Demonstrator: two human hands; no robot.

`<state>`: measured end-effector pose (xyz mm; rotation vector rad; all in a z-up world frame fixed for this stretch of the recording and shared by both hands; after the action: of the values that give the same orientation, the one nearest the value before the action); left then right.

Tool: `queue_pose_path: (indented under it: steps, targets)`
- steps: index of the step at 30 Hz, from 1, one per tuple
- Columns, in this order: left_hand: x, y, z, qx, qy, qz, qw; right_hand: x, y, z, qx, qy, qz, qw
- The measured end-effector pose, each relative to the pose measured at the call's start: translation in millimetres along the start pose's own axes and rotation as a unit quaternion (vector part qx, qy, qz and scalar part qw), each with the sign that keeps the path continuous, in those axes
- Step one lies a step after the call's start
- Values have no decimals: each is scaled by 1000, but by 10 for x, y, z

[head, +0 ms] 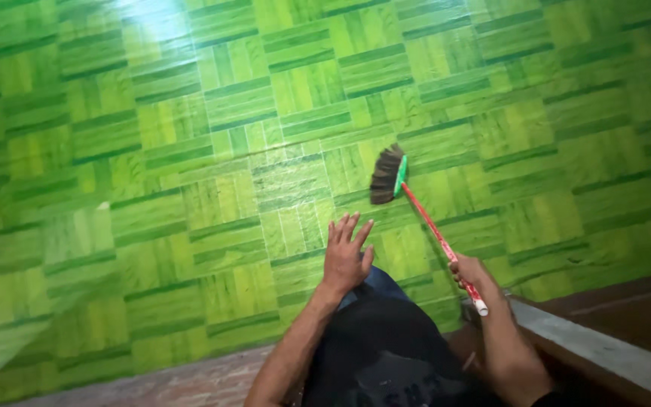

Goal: The person sweeps the floor using a broom, moving dust and debris across a tiled surface.

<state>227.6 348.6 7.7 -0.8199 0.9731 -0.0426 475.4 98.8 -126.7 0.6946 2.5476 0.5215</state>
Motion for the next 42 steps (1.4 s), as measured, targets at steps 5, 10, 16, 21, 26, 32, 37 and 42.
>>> queue_pose_path:
  steps: [5, 10, 16, 21, 26, 32, 37, 42]
  targets:
    - [151, -29, 213, 25, 16, -2, 1000, -89, -37, -28, -23, -105, -192, 975]
    - [281, -55, 392, 52, 22, -16, 998, 289, -269, -207, -127, -208, -294, 924]
    - [461, -124, 595, 97, 52, -34, 993, 703, -229, -534, -88, 13, -109, 990]
    - [484, -131, 698, 118, 67, -37, 990, 1350, 117, -233, -99, 143, -78, 982]
    - [368, 57, 770, 103, 67, -40, 992, 1499, 333, 154, -135, 168, -64, 974]
    - [151, 433, 1031, 100, 74, -34, 992, 796, 449, 191, -9, 0, -60, 998]
    - [-17, 769, 1362, 98, 80, -50, 991, 525, 619, 141, 85, -119, -64, 987]
    - [-240, 1056, 1660, 122, 113, -42, 985, 809, 976, 175, 48, -179, -174, 967]
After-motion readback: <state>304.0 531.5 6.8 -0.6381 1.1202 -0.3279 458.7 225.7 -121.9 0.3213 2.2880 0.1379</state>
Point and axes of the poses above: each hand's wrist, its own z-axis towards the middle knuckle, its own x-axis out of the palm, y = z × x, the point moved 1 cm from there along z, towards the middle knuckle, and after that the axes turned 5 degrees about -y, right-handed, at the moved point
